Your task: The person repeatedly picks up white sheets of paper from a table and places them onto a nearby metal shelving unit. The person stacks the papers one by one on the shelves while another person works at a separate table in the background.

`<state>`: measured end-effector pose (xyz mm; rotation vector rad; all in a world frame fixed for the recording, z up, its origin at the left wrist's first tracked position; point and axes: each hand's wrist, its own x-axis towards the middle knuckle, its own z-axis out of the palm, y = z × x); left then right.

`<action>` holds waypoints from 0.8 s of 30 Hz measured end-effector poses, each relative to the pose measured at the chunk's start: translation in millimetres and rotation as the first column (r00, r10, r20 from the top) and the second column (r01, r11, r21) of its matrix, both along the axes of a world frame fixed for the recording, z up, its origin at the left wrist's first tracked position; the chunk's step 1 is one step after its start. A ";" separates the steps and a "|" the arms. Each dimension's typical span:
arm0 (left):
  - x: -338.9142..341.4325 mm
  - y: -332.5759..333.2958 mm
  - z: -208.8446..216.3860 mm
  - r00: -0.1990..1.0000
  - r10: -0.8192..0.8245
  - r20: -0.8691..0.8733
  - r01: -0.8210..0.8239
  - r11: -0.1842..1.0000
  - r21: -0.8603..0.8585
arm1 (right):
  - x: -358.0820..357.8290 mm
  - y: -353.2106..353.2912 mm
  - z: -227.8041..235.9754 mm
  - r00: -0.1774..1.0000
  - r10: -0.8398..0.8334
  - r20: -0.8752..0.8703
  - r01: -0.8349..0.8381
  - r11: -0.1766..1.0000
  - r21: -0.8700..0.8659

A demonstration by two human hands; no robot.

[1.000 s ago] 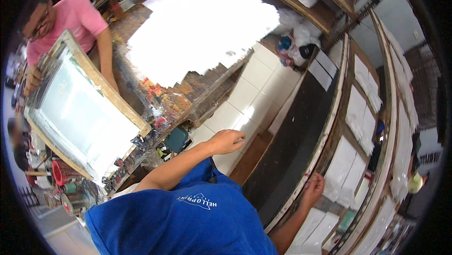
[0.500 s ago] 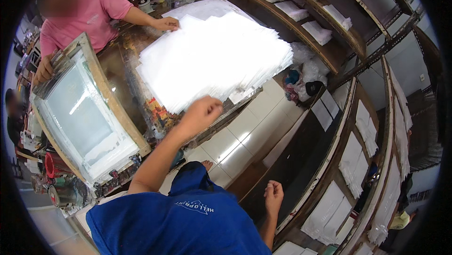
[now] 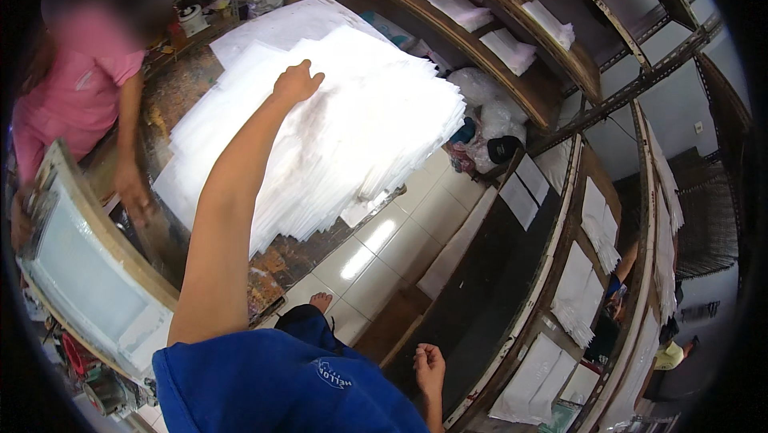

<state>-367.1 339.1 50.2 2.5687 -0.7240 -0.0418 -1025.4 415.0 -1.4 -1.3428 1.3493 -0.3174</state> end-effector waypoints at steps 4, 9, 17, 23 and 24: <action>12.3 -21.9 -13.4 0.992 -0.051 -0.119 0.072 0.980 0.183 | 3.6 -3.1 -6.0 0.999 -0.048 -0.013 0.049 0.999 0.010; 24.3 -21.5 -8.7 0.998 -0.038 -0.049 0.047 0.978 0.205 | 9.8 -5.6 -19.9 0.999 -0.015 -0.033 0.014 0.999 -0.051; -115.4 6.3 80.6 0.870 -0.486 0.077 0.473 0.783 -0.403 | 74.2 -42.8 9.7 0.975 0.019 0.221 -0.010 0.999 -0.042; -296.0 45.4 68.9 0.471 -0.879 0.072 0.830 0.413 -0.374 | 131.6 -68.0 76.3 0.856 -0.097 0.508 0.080 0.995 0.054; -319.9 50.9 61.0 0.390 -0.919 0.052 0.874 0.352 -0.334 | 131.2 -69.5 81.6 0.845 -0.117 0.522 0.089 0.993 0.080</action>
